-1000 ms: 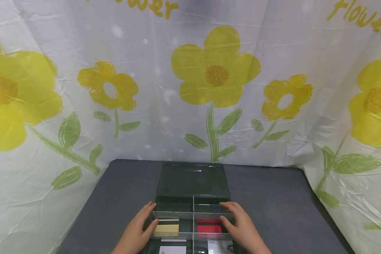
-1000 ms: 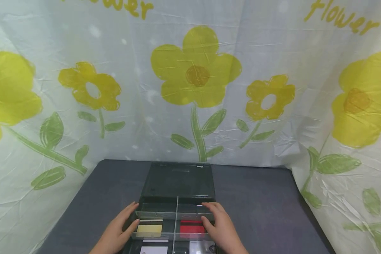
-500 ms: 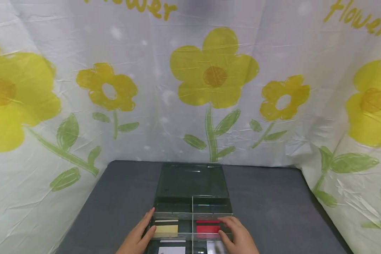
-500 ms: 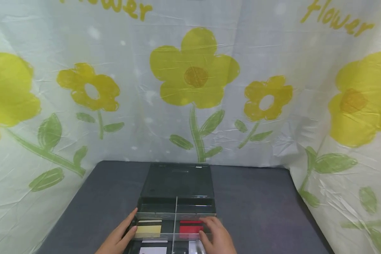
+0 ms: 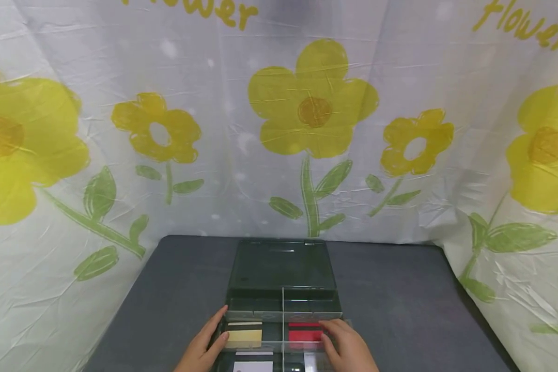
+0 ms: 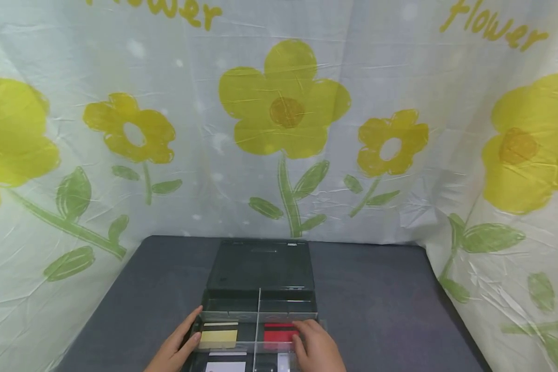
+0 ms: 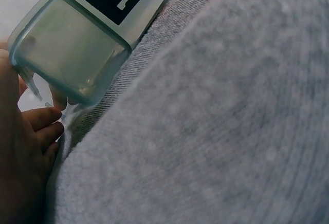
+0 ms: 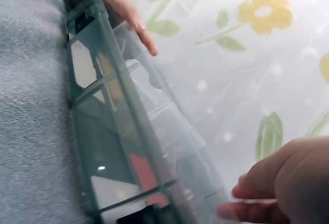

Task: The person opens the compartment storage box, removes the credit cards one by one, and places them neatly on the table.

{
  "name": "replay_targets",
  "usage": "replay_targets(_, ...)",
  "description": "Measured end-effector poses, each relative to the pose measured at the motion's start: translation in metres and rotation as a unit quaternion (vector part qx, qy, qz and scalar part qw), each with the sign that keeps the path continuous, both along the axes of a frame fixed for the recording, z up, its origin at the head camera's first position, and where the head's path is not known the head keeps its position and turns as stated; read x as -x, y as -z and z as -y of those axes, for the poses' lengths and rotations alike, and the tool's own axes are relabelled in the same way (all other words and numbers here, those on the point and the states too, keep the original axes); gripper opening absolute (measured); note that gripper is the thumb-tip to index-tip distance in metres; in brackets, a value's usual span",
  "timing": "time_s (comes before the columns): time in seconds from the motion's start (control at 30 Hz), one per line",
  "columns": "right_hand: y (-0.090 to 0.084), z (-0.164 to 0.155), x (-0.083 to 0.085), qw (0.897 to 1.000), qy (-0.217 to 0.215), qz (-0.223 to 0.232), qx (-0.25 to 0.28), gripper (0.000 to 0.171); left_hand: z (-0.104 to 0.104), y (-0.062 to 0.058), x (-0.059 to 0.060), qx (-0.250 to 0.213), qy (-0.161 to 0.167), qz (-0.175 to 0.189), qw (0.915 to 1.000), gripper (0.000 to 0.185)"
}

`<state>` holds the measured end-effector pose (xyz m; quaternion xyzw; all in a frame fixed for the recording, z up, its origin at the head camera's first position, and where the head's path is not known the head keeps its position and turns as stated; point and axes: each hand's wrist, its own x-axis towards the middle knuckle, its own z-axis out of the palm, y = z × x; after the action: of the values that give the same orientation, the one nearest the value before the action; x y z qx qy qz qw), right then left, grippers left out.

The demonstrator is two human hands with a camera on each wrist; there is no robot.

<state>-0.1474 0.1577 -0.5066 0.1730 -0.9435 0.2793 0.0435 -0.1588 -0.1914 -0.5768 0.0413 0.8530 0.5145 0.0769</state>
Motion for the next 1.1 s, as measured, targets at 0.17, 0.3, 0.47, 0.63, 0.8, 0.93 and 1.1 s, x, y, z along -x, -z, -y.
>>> replay_targets(0.17, -0.008, 0.008, 0.009, 0.998, -0.005, 0.048, -0.037, 0.021, 0.001, 0.003, 0.001, -0.006, 0.006, -0.005, 0.9999, 0.062)
replay_targets(0.3, -0.011, 0.014, 0.015, 0.997, -0.002, 0.066, -0.049, 0.018, 0.002, 0.004, 0.002, -0.010, 0.017, -0.005, 0.9998, 0.062)
replay_targets(0.47, -0.009, 0.019, 0.017, 0.994, 0.017, 0.063, -0.086, 0.038, 0.002, 0.006, 0.002, -0.024, 0.023, 0.006, 0.9994, 0.063)
replay_targets(0.63, -0.006, 0.023, 0.018, 0.993, 0.035, 0.049, -0.105, 0.042, 0.003, 0.005, 0.001, -0.033, 0.023, 0.013, 0.9991, 0.063)
replay_targets(0.8, -0.002, 0.029, 0.022, 0.993, 0.047, 0.040, -0.098, 0.039, 0.003, 0.004, 0.000, -0.022, 0.018, 0.008, 0.9996, 0.063)
replay_targets(0.93, 0.001, 0.031, 0.023, 0.993, 0.053, 0.056, -0.085, 0.037, 0.003, 0.002, -0.002, -0.023, 0.018, 0.016, 0.9994, 0.063)
replay_targets(1.1, 0.003, 0.031, 0.025, 0.994, 0.050, 0.069, -0.068, 0.034, 0.002, 0.000, -0.002, -0.027, 0.016, 0.026, 0.9992, 0.063)
